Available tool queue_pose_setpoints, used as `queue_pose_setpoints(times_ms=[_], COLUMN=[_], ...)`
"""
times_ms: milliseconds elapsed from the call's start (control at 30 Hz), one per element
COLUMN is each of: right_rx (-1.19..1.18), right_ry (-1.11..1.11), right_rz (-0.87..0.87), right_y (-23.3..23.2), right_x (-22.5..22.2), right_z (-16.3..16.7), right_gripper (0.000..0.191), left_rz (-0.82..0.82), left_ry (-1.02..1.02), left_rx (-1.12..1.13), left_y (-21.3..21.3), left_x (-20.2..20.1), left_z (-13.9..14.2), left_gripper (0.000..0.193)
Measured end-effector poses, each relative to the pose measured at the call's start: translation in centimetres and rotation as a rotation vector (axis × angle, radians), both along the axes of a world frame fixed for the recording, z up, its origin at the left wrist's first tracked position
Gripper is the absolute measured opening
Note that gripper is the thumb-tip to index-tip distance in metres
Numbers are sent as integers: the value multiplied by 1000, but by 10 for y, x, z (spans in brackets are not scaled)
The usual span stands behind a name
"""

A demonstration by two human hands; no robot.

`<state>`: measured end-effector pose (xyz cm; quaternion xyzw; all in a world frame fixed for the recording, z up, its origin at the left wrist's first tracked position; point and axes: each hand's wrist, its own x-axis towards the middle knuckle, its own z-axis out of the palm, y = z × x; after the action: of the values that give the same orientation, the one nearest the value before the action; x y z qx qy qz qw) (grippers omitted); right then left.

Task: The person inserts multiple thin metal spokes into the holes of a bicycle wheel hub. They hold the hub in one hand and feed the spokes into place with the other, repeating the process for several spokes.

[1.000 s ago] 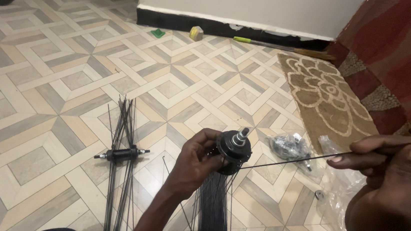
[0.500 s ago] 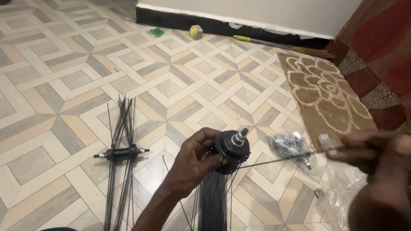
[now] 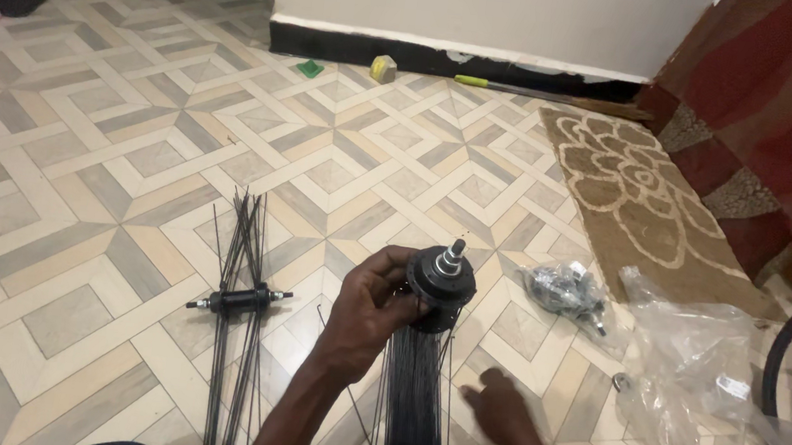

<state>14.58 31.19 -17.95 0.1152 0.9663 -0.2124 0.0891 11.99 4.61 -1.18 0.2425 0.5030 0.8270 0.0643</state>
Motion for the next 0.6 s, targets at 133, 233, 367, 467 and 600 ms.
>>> queue_pose_setpoints(times_ms=[133, 233, 367, 467, 600], right_rx=[-59, -48, -61, -171, -80], right_ry=[-12, 143, 38, -64, 48], right_rz=[-158, -130, -119, -213, -155], right_y=[-37, -56, -48, -26, -21], right_x=[-13, -19, -23, -22, -15], right_z=[-81, -96, -88, -79, -73], right_gripper=[52, 32, 27, 34, 20], left_rz=[-22, -30, -58, -53, -52], left_ry=[-30, -52, -36, -51, -31], left_rx=[-1, -5, 25, 23, 11], left_y=[-2, -3, -3, -3, -3], left_x=[0, -3, -5, -7, -5], left_z=[-2, -4, -8, -9, -10], left_gripper=[34, 39, 35, 36, 36])
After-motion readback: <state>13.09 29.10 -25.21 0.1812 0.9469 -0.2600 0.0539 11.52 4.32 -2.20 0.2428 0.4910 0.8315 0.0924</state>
